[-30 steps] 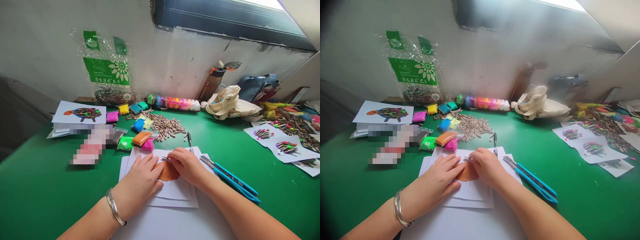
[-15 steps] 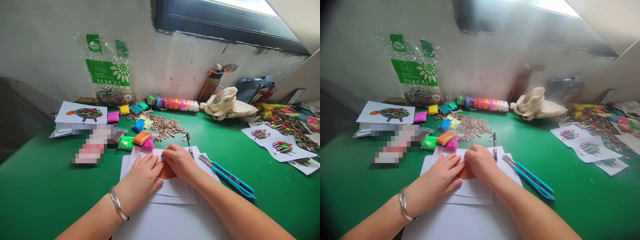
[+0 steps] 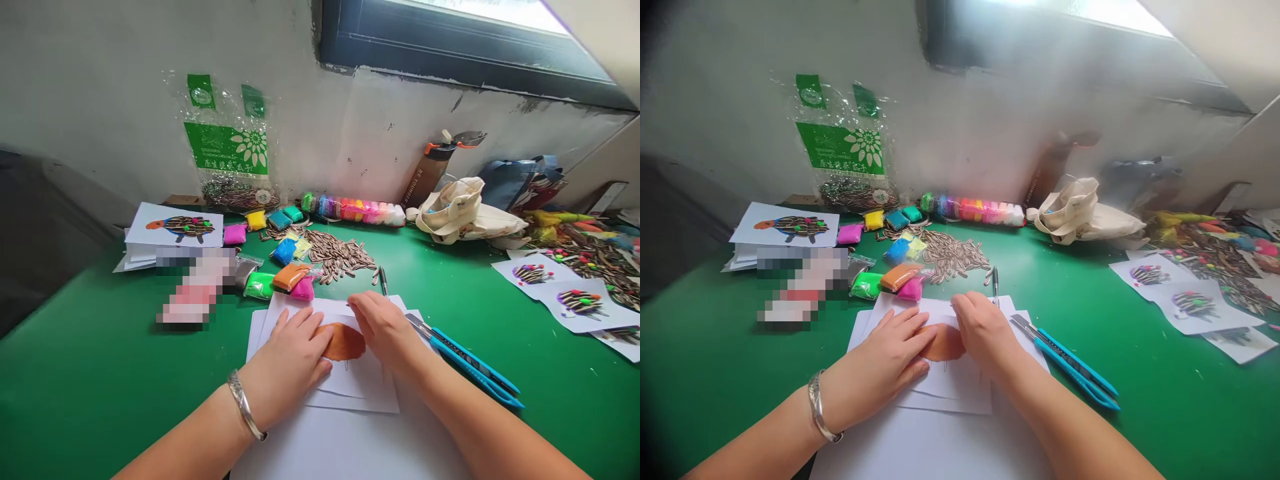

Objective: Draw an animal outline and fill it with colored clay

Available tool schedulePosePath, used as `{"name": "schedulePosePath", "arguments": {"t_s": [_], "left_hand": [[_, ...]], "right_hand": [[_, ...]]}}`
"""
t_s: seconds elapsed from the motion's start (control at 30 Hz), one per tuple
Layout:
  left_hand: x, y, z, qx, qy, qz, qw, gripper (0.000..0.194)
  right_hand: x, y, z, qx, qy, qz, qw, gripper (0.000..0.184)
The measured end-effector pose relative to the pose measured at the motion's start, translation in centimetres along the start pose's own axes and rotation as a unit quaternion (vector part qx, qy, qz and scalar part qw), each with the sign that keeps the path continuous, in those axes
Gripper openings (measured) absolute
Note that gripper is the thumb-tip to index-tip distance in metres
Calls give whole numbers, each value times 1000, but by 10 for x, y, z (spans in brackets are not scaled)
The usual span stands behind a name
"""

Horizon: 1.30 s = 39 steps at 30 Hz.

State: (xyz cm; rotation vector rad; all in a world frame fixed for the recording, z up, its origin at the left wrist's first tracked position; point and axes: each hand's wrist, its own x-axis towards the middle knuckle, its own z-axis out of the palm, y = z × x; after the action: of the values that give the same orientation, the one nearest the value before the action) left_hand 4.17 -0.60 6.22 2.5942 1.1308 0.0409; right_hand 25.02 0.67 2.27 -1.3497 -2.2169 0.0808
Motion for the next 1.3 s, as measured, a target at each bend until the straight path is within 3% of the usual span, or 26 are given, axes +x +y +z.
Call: {"name": "schedulePosePath", "arguments": {"t_s": [0.17, 0.47, 1.07, 1.3], "left_hand": [[-1, 0, 3, -12, -4, -9, 1000, 33], [-1, 0, 1, 18, 12, -8, 1000, 32], [1, 5, 2, 25, -10, -33, 999, 34], [1, 6, 2, 23, -12, -38, 999, 35]], "right_hand": [[-1, -9, -13, 28, 32, -42, 998, 21], [-2, -8, 4, 78, -69, 72, 992, 20], [-4, -5, 12, 78, -57, 24, 995, 25], [-1, -4, 12, 95, -52, 56, 993, 24]]}}
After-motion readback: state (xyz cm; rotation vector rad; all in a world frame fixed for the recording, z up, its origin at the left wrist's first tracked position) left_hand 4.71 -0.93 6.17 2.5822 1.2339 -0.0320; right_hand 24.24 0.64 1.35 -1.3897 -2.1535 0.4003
